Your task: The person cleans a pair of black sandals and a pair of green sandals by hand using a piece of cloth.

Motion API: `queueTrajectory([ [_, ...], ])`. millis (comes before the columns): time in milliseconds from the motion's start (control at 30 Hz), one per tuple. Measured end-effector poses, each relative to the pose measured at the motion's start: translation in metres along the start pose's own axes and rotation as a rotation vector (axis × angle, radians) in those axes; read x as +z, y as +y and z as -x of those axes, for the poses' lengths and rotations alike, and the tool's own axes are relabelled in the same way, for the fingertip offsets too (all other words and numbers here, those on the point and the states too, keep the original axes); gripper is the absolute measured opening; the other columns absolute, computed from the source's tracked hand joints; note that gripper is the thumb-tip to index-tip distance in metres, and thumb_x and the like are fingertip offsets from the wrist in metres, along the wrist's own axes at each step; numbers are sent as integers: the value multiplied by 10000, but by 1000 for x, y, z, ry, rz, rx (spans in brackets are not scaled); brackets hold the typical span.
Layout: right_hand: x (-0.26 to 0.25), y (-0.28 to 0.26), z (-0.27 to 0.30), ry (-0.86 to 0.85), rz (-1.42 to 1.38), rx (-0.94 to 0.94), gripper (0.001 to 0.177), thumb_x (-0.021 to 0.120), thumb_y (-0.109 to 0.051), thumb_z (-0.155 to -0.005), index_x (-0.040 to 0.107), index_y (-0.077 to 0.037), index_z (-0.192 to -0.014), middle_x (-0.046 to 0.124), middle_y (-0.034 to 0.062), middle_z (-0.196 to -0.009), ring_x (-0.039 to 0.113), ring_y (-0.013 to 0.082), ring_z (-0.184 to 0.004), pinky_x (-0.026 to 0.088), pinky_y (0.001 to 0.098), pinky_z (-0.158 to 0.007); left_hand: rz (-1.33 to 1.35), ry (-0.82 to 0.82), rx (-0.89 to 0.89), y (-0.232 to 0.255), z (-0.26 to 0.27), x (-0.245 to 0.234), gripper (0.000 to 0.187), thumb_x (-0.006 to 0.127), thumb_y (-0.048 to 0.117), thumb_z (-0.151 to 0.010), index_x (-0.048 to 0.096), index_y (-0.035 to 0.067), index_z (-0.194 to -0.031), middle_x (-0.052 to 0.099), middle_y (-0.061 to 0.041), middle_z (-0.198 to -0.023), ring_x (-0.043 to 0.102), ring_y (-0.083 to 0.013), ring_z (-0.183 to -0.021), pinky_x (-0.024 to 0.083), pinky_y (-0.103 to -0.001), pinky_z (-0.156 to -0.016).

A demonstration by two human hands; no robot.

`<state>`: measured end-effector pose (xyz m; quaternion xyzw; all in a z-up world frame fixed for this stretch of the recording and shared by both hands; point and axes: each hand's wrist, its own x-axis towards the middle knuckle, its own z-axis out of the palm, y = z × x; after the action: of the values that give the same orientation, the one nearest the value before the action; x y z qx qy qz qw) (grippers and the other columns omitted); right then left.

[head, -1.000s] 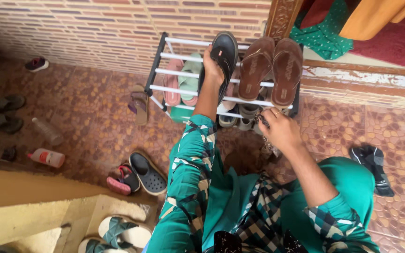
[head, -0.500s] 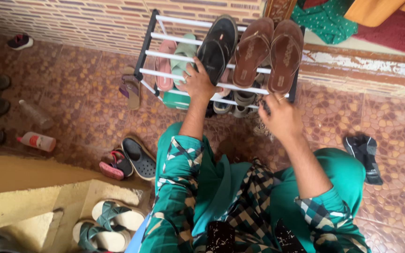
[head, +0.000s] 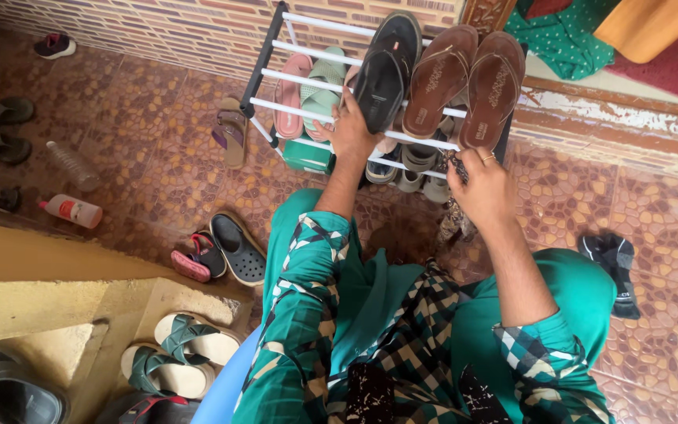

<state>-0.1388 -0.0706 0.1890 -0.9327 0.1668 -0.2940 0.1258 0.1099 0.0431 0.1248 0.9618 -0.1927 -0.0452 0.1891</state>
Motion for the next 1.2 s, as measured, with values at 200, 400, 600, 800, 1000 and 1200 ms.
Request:
queueTrajectory([
  [200, 20, 26, 1, -169, -442, 440, 258, 705, -133, -1025, 600, -88, -1256, 721, 138, -1187, 724, 237, -907, 563, 349, -620, 238, -353, 187, -19, 6, -35, 990, 895, 523, -607, 594, 181, -1486, 648, -115, -1457, 563, -307, -1401, 430, -542, -1197],
  [400, 24, 38, -13, 47, -1037, 511, 384, 648, 38, -1061, 534, -87, -1406, 653, 88, -1173, 603, 175, -1099, 516, 240, -894, 355, -62, 140, -48, -24, -8, 853, 859, 429, -757, 500, 78, -1446, 635, -213, -1333, 611, -390, -1235, 504, -482, -966],
  [600, 26, -22, -82, 487, -666, -2, 324, 604, 90, -1120, 498, 13, -1415, 565, 205, -1394, 543, 343, -1311, 439, 436, -1155, 469, -135, 49, -48, -88, 58, 650, 759, 322, -867, 521, 85, -1424, 711, -230, -1221, 641, -421, -1195, 506, -524, -995],
  [800, 154, -60, -89, -130, -300, -4, 587, 538, -25, -1000, 377, 77, -1555, 420, 360, -1551, 414, 475, -1433, 368, 521, -1212, 284, -168, 35, -27, -74, 62, 425, 668, 158, -877, 620, 107, -1297, 705, -178, -1225, 676, -394, -1142, 546, -532, -909],
  [1000, 195, -52, -79, -337, -47, -20, 715, 577, -25, -860, 354, 90, -1529, 309, 339, -1590, 326, 471, -1482, 283, 546, -1185, 230, -268, 28, -16, -70, 5, 358, 669, 355, -915, 689, 130, -1194, 724, -141, -1189, 685, -350, -1127, 548, -481, -922],
  [1200, 214, -39, -102, -398, -17, 19, 763, 519, 74, -814, 348, 67, -1557, 316, 294, -1609, 314, 426, -1499, 274, 530, -1193, 161, -332, -14, -10, -73, 4, 303, 564, 272, -1004, 666, 104, -1235, 712, -170, -1218, 690, -358, -1136, 560, -477, -928],
])
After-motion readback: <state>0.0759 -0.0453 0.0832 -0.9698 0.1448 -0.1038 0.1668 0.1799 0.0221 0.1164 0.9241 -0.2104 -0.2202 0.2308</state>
